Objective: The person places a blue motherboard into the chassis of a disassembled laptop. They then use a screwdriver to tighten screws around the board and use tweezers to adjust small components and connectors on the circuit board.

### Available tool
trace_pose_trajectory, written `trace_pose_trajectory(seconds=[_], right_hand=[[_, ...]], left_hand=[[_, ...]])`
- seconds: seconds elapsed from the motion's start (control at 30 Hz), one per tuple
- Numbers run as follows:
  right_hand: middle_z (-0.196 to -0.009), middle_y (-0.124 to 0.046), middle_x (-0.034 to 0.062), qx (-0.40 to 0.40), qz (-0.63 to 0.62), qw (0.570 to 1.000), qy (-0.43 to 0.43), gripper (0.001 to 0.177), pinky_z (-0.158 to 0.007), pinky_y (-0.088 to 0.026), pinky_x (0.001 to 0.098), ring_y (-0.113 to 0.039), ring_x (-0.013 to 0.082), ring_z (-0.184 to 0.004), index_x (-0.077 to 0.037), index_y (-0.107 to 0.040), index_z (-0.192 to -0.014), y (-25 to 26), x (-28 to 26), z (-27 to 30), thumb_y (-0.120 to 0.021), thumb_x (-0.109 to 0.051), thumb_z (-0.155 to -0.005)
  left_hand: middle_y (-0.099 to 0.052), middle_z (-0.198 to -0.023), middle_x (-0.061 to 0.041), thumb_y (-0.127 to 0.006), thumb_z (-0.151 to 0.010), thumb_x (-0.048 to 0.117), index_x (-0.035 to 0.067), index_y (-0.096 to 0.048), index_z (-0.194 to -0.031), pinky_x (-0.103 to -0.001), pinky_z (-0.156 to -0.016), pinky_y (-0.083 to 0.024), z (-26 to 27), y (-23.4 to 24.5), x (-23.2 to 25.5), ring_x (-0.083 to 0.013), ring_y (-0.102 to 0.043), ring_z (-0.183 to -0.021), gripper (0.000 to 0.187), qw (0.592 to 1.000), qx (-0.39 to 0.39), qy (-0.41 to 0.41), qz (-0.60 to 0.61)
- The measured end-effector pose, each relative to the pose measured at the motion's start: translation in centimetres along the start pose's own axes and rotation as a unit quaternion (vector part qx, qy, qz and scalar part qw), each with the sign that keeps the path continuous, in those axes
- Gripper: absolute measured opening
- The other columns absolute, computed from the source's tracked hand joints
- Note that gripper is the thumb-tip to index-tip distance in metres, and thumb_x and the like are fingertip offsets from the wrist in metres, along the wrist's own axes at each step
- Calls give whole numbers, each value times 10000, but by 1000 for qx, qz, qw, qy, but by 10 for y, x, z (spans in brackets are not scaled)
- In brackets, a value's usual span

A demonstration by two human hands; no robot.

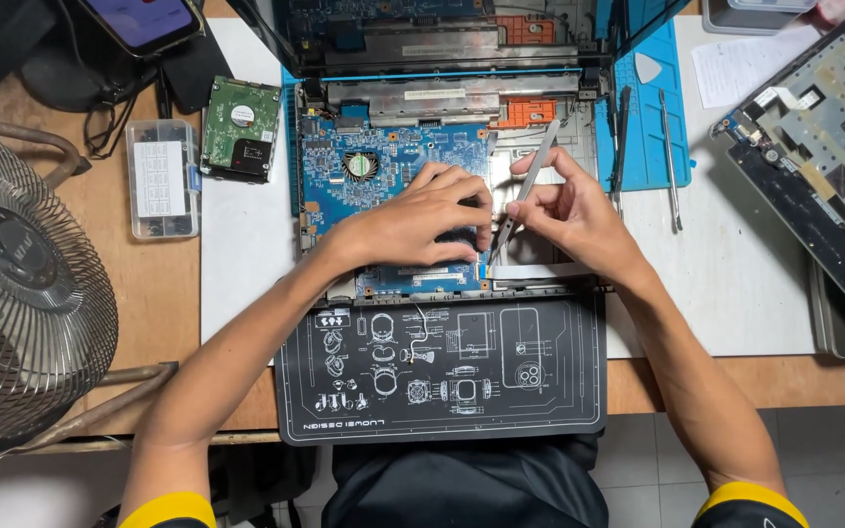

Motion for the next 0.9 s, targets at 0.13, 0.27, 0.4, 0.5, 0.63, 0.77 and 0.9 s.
trace_pose_trajectory(seconds=[0.13, 0.27, 0.4, 0.5, 0.63, 0.77, 0.9], right_hand=[[-682, -646, 58, 0, -2, 1000, -1, 442, -514, -407, 163, -503, 42, -548, -50, -495, -1354, 1, 6, -1, -686, -18, -956], [-681, -645, 57, 2, -1, 1000, -1, 440, -507, -399, 158, -501, 41, -542, -43, -495, -1350, 0, 2, 0, -691, -19, -957], [-677, -645, 57, 0, 3, 1000, 2, 438, -502, -393, 161, -497, 41, -534, -43, -498, -1344, 0, 4, -1, -696, -19, -954], [-677, -646, 59, 0, 4, 1000, 3, 438, -502, -389, 157, -498, 38, -533, -38, -500, -1344, 3, 11, -2, -698, -17, -954], [-680, -647, 55, 1, 3, 1000, 3, 438, -500, -389, 156, -496, 36, -532, -40, -499, -1342, 5, 14, -3, -702, -24, -954], [-680, -648, 58, 1, 7, 1000, 2, 445, -509, -383, 155, -494, 36, -538, -42, -502, -1345, 5, 15, -3, -710, -32, -952], [-683, -653, 66, 0, 10, 1000, 1, 446, -510, -385, 163, -490, 41, -538, -39, -502, -1346, 5, 17, -4, -712, -35, -952]], left_hand=[[-589, -1096, -30, -763, -913, 289, 209, -698, -945, -472, -1111, -257, 0, -1, -1, -235, -475, -1213, 108, 1000, -1, 1, 1], [-587, -1101, -34, -764, -913, 290, 206, -697, -948, -477, -1114, -257, 0, -1, -1, -240, -475, -1214, 113, 1000, -1, 1, 2], [-587, -1104, -28, -767, -908, 295, 210, -695, -945, -480, -1118, -253, 0, -2, -2, -236, -474, -1218, 117, 1000, -3, 3, 0], [-588, -1101, -27, -768, -907, 293, 213, -696, -943, -476, -1121, -251, 0, -2, -2, -231, -475, -1217, 114, 1000, -2, 4, 1], [-590, -1108, -34, -770, -907, 290, 205, -701, -943, -480, -1121, -253, 0, -1, -1, -238, -476, -1218, 115, 1000, 1, 3, 3], [-579, -1100, -25, -770, -906, 292, 207, -695, -941, -471, -1122, -246, 0, -2, -2, -232, -470, -1216, 119, 1000, 3, -3, 1], [-577, -1098, -25, -772, -905, 291, 209, -694, -941, -479, -1121, -248, 0, -1, -1, -234, -472, -1215, 119, 1000, 2, 1, 3]])
Point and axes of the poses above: each hand's wrist, its own z-axis away from the middle knuckle, its own y-axis out of the back of the hand, x = y × z, the point moved 3 cm from there along -z, towards the middle knuckle
